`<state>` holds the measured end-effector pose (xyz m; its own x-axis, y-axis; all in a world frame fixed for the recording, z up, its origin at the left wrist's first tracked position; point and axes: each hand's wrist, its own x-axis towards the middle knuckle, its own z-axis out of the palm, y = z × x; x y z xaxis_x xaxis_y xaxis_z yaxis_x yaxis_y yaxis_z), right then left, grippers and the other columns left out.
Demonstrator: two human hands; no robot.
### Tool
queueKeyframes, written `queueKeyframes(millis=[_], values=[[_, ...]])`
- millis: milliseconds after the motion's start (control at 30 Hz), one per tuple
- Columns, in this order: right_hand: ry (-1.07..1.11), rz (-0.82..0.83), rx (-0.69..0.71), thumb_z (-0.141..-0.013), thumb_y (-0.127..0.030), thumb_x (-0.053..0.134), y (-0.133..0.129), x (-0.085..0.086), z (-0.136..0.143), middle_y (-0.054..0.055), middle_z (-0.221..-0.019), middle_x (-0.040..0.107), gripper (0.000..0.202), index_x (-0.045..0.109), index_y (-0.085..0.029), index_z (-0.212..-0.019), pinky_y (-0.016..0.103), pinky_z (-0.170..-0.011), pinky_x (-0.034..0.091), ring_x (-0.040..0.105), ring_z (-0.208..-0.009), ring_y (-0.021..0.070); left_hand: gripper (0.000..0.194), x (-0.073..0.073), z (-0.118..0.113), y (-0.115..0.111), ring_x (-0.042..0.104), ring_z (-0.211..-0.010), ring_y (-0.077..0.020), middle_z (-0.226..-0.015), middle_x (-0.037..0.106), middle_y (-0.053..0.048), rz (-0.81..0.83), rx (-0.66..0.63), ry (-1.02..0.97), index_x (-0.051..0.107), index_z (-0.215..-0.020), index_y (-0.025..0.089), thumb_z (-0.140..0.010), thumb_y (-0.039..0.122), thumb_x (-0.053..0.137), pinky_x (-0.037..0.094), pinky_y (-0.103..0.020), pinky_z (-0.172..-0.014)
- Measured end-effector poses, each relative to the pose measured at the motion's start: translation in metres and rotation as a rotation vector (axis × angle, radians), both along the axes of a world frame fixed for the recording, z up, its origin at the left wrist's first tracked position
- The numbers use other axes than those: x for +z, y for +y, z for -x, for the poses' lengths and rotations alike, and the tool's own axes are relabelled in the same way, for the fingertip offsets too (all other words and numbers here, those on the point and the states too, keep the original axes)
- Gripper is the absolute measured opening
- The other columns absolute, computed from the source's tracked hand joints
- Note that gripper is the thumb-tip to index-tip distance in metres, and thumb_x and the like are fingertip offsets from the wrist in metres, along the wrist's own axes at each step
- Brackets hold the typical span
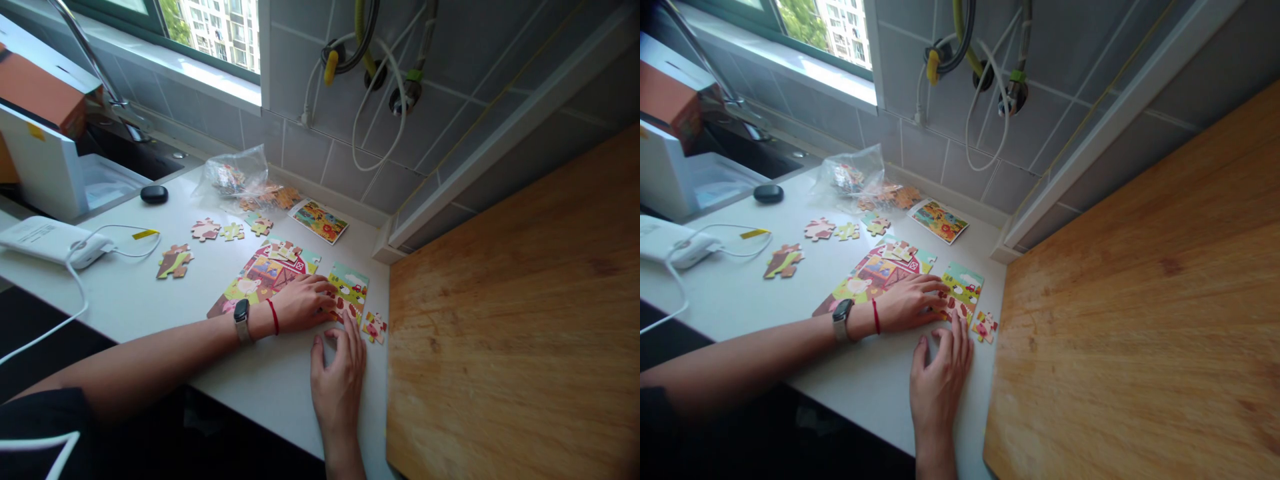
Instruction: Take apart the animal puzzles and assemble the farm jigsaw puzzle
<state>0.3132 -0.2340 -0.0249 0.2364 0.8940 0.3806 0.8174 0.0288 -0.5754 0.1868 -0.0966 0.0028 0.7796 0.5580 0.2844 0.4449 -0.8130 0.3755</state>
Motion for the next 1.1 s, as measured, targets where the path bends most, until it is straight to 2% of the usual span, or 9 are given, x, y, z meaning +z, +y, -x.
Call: queueKeyframes(millis=[333, 567, 733, 867, 1000, 1100], values=[[-0.047, 0.048, 0.013, -0.098, -0.027, 0.054, -0.0005, -0.0036, -0.0001, 0.018, -0.149, 0.059, 0.013, 0.064, -0.021, -0.091, 0.058, -0.117, 0.036, 0.043, -0.148, 0.0333, 0.031, 0.0010, 0.0012, -0.0004, 0.062, -0.124, -0.0291, -0.132, 0.069, -0.009, -0.007, -0.008, 0.058, 0.073, -0.122, 0.025, -0.102, 0.045, 0.061, 0.049, -0.044, -0.104], [-0.009, 0.014, -0.006, -0.098, -0.028, 0.056, -0.0001, -0.0025, 0.0007, 0.019, -0.151, 0.056, 0.013, 0.064, -0.019, -0.101, 0.057, -0.118, 0.037, 0.045, -0.146, 0.0318, 0.030, 0.0002, 0.0009, -0.0010, 0.062, -0.122, -0.0277, -0.130, 0.070, -0.008, -0.006, 0.005, 0.033, 0.074, -0.121, 0.027, -0.102, 0.047, 0.062, 0.048, -0.042, -0.103], [0.141, -0.018, -0.080, -0.099, -0.031, 0.054, 0.0006, -0.0010, 0.0016, 0.022, -0.151, 0.053, 0.020, 0.061, -0.017, -0.112, 0.057, -0.115, 0.041, 0.049, -0.142, 0.0327, 0.026, 0.0017, -0.0003, 0.0019, 0.064, -0.119, -0.0256, -0.125, 0.073, -0.007, -0.001, -0.039, 0.033, 0.075, -0.114, 0.024, -0.102, 0.044, 0.062, 0.049, -0.039, -0.102], [0.309, -0.118, -0.156, -0.100, -0.034, 0.054, 0.0006, 0.0008, 0.0005, 0.026, -0.152, 0.049, 0.036, 0.052, -0.014, -0.130, 0.059, -0.116, 0.040, 0.044, -0.147, 0.0339, 0.023, 0.0034, -0.0005, 0.0033, 0.066, -0.112, -0.0239, -0.118, 0.075, -0.006, -0.004, -0.074, 0.008, 0.075, -0.111, 0.022, -0.101, 0.040, 0.064, 0.050, -0.037, -0.099], [0.485, -0.168, -0.207, -0.100, -0.035, 0.054, 0.0006, -0.0015, -0.0017, 0.028, -0.158, 0.040, 0.049, 0.041, -0.015, -0.142, 0.061, -0.116, 0.039, 0.039, -0.151, 0.0343, 0.024, 0.0021, 0.0017, 0.0034, 0.066, -0.107, -0.0238, -0.115, 0.074, -0.007, 0.019, -0.063, -0.011, 0.074, -0.114, 0.023, -0.099, 0.041, 0.067, 0.050, -0.037, -0.094], [0.541, -0.159, -0.202, -0.099, -0.035, 0.053, 0.0007, -0.0033, -0.0025, 0.025, -0.159, 0.039, 0.050, 0.040, -0.017, -0.145, 0.062, -0.118, 0.036, 0.038, -0.151, 0.0339, 0.030, -0.0009, 0.0029, 0.0036, 0.065, -0.108, -0.0243, -0.116, 0.072, -0.007, 0.057, -0.091, -0.018, 0.072, -0.118, 0.022, -0.095, 0.040, 0.073, 0.049, -0.036, -0.095]])
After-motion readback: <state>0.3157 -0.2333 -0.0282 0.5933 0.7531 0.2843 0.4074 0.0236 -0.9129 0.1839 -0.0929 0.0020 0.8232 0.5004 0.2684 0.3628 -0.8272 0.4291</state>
